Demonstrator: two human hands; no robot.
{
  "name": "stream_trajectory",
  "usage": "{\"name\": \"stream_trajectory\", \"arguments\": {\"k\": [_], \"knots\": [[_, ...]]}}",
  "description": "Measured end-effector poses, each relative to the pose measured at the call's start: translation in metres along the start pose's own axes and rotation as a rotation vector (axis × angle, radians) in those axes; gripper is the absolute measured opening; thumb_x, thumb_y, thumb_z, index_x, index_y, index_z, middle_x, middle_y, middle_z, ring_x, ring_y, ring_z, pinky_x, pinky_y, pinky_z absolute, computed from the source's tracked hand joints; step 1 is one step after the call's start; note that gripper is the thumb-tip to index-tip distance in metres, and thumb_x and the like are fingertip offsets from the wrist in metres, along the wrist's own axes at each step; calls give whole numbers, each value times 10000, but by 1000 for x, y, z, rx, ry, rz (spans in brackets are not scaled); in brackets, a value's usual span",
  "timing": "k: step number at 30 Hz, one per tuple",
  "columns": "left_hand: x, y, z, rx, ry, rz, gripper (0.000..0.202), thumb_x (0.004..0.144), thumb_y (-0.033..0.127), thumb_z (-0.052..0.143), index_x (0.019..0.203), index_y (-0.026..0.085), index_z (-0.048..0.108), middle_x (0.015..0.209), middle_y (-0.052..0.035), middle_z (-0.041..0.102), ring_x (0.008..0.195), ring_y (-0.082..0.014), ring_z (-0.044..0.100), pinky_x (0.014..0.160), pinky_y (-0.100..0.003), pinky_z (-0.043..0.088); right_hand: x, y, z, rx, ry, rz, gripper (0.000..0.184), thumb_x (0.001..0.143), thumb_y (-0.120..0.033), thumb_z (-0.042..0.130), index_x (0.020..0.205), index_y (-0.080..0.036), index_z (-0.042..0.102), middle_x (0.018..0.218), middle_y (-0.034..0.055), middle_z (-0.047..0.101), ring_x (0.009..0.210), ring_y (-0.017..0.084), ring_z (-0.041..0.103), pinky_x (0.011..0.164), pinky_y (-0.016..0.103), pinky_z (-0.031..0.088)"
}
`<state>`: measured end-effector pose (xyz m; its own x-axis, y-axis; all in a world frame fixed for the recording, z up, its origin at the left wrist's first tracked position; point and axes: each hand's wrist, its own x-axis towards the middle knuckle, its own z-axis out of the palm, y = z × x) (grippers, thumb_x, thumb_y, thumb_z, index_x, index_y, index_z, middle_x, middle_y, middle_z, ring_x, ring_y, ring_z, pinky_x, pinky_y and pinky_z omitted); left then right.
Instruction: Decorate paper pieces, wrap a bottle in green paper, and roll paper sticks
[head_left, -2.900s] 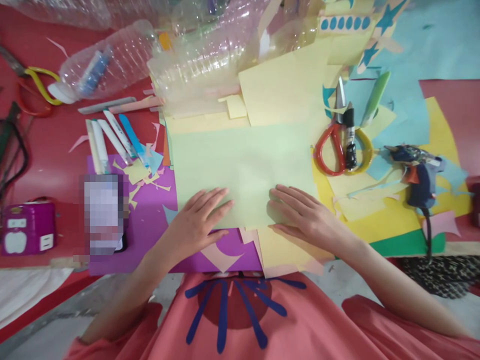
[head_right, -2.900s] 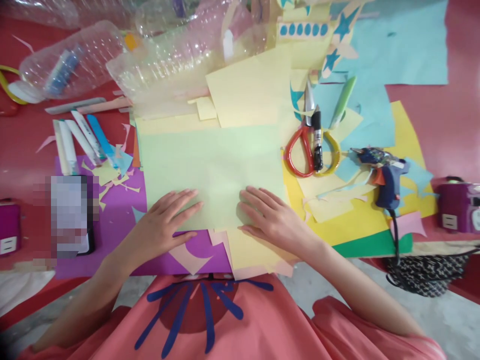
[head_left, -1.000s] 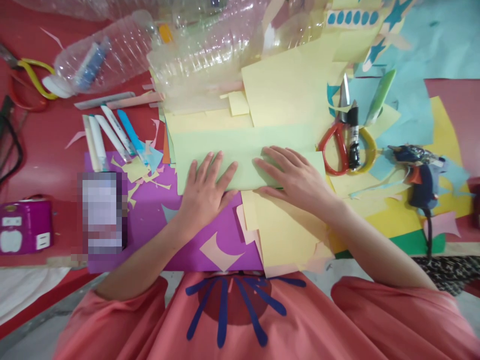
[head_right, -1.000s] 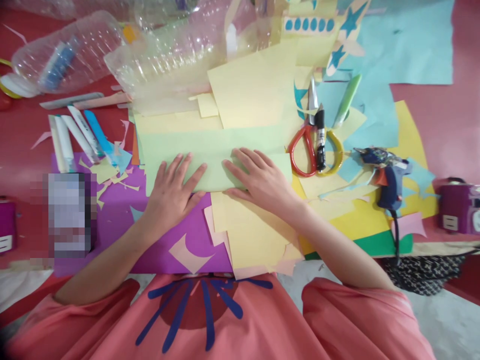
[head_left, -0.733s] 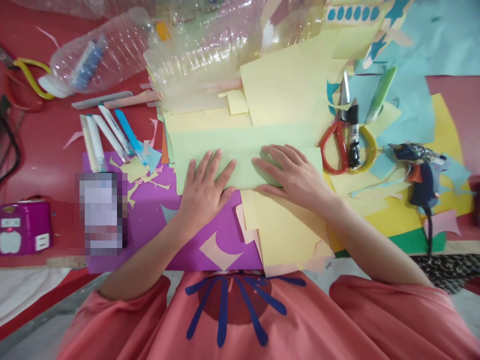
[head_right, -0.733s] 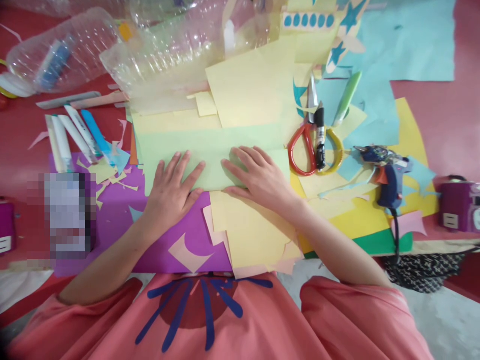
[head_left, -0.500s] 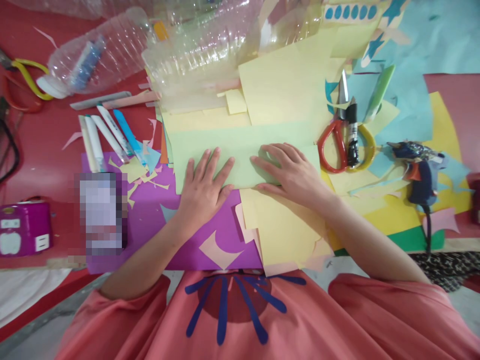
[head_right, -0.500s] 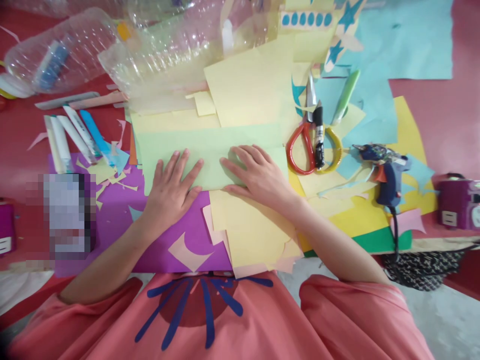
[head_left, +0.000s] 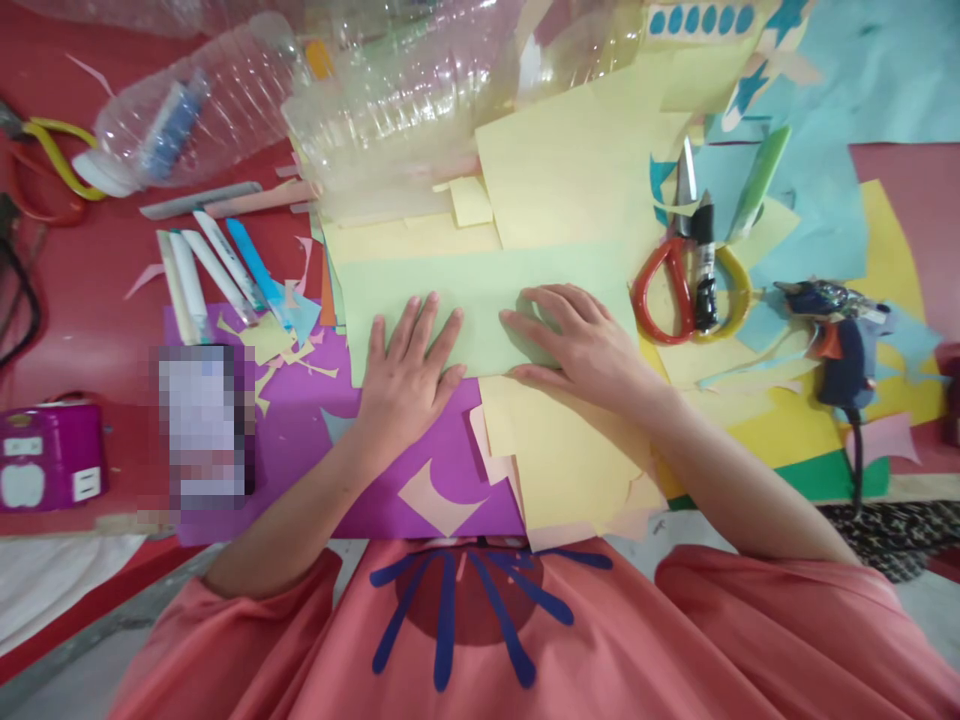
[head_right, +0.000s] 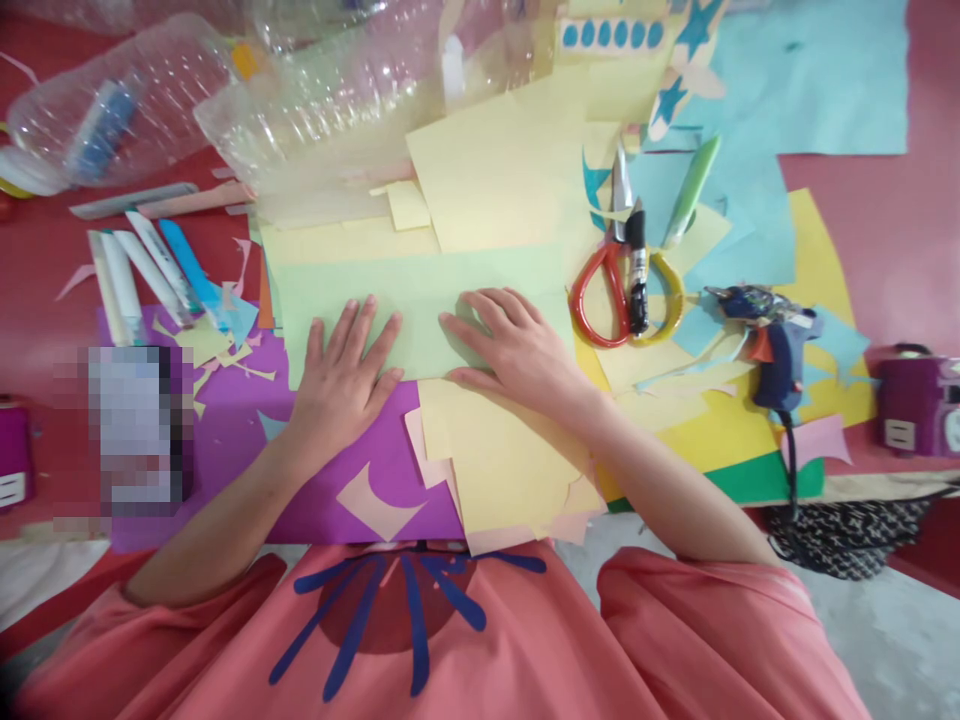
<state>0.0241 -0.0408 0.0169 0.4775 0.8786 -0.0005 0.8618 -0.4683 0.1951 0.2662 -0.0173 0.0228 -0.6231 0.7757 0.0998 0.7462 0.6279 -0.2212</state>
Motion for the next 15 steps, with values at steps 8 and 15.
{"name": "stream_trajectory", "arguments": {"k": [8,15], "knots": [[0,0,1,6,-17,-18,558,1006,422,256,1494,162,332,1557,-193,307,1454,-349,292,1130,-642,256,-1,1,0,-44,52,-22,594,926,-590,386,1303,-168,565,1294,163,591,1224,295,512,1036,460,448],[1,1,0,10,-4,-11,553,1007,416,257,1489,157,340,1551,-201,315,1446,-351,310,1113,-647,279,0,-1,0,-16,7,5,596,931,-595,366,1332,-189,538,1328,155,567,1250,301,485,1048,486,430]]}}
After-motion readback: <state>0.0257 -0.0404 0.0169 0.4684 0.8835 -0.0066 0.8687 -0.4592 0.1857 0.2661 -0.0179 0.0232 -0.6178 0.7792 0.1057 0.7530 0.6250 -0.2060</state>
